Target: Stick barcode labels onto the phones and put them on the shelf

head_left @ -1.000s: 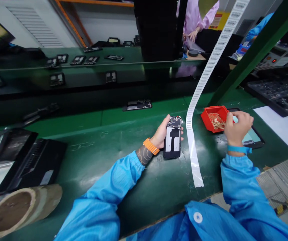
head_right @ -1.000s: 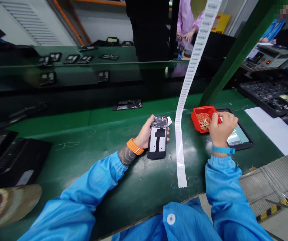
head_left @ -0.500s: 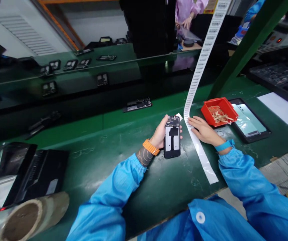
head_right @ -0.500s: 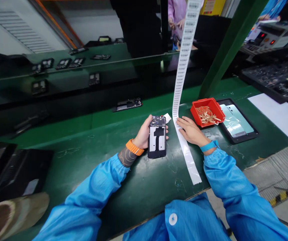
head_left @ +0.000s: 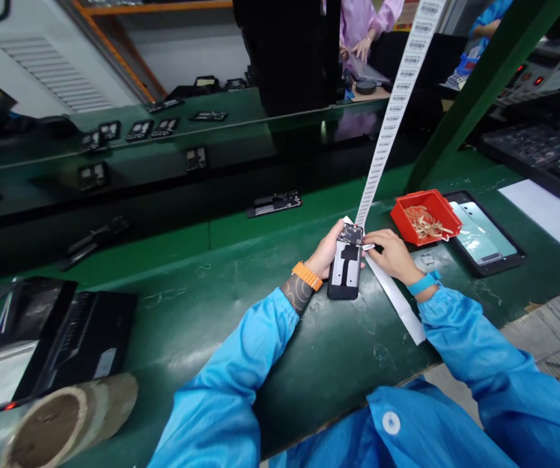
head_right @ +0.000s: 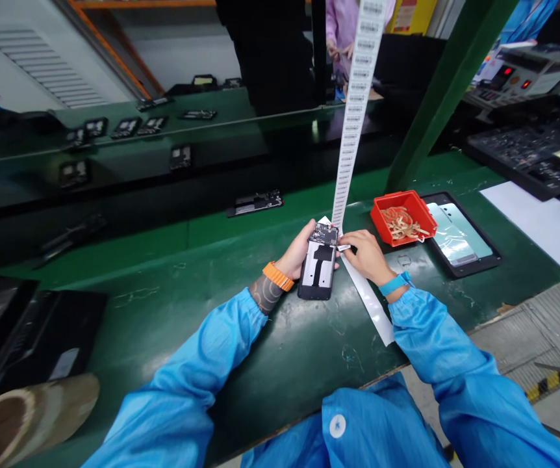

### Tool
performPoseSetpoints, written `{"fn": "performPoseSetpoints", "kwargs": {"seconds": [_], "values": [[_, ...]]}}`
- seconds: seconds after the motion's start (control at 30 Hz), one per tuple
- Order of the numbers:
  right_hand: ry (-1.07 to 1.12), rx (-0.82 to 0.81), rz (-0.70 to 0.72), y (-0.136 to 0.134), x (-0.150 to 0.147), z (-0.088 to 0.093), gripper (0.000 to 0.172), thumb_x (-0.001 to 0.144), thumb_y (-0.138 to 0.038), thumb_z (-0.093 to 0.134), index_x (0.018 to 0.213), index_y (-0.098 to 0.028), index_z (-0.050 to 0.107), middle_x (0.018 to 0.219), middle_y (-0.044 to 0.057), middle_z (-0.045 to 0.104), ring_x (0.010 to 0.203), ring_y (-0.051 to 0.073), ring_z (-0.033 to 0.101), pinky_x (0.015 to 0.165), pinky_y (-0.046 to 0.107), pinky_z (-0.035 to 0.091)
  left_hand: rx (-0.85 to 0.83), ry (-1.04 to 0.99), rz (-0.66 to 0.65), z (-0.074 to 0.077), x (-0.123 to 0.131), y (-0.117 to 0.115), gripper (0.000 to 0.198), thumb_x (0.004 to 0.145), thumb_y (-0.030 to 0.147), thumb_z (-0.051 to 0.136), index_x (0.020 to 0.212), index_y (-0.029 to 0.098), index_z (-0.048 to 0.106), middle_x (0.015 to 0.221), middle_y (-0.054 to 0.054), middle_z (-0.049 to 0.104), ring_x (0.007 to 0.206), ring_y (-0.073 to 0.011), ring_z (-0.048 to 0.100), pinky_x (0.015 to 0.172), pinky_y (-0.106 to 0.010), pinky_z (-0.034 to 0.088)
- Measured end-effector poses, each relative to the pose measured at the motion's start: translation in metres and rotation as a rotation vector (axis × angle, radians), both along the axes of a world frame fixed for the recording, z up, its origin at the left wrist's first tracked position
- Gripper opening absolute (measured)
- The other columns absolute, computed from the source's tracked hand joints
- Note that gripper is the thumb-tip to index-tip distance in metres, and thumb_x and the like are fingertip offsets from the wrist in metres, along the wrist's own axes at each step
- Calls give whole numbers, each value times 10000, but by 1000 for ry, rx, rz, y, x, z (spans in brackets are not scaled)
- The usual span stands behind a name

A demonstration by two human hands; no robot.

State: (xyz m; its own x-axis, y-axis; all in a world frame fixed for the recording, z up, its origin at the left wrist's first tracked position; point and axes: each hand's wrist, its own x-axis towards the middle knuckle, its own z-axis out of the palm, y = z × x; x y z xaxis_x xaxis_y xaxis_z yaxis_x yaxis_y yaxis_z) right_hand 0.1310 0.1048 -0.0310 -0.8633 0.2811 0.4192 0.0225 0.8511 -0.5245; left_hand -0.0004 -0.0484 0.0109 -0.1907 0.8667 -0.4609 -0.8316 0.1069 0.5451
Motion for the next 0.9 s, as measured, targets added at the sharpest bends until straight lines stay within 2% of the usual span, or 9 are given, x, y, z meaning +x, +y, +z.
{"fn": "performPoseSetpoints", "kwargs": {"seconds": [0.13, 0.33, 0.43, 0.67, 0.9], "values": [[1, 6, -20, -3, 2, 1, 195, 866, -183, 581, 941, -204, 760, 998, 91, 774, 992, 282, 670, 909, 471, 532, -74, 70, -13, -2, 1, 0, 543, 975, 620, 478, 1082, 122, 667, 772, -113, 720, 648, -225, 724, 617, -381, 634], [-9, -12, 25, -4, 8, 5, 196, 908, -255, 592, 980, -203, 767, 1020, 92, 773, 994, 268, 675, 922, 452, 538, -96, 100, -11, 4, 4, -3, 528, 1000, 581, 446, 990, 103, 672, 786, -123, 711, 636, -241, 718, 577, -422, 632], [-40, -3, 37, -6, 10, 6, 208, 888, -254, 604, 998, -203, 772, 1059, 97, 762, 1015, 276, 660, 937, 464, 533, -115, 102, 13, 7, 5, -3, 505, 998, 565, 467, 1003, 105, 675, 797, -123, 717, 636, -240, 720, 585, -430, 636], [-116, -17, 21, -7, 10, 7, 271, 855, -209, 575, 1027, -192, 784, 1122, 108, 740, 1070, 292, 629, 971, 487, 516, -126, 111, 30, 9, 7, -4, 486, 1000, 543, 483, 1025, 96, 674, 817, -131, 721, 631, -238, 724, 588, -427, 640], [-140, -60, -39, -10, 7, 9, 281, 824, -173, 553, 962, -193, 796, 1094, 95, 752, 1055, 277, 641, 973, 462, 508, -135, 127, 57, 10, 9, -4, 454, 998, 527, 499, 1035, 110, 675, 810, -117, 721, 649, -235, 727, 610, -433, 646]]}}
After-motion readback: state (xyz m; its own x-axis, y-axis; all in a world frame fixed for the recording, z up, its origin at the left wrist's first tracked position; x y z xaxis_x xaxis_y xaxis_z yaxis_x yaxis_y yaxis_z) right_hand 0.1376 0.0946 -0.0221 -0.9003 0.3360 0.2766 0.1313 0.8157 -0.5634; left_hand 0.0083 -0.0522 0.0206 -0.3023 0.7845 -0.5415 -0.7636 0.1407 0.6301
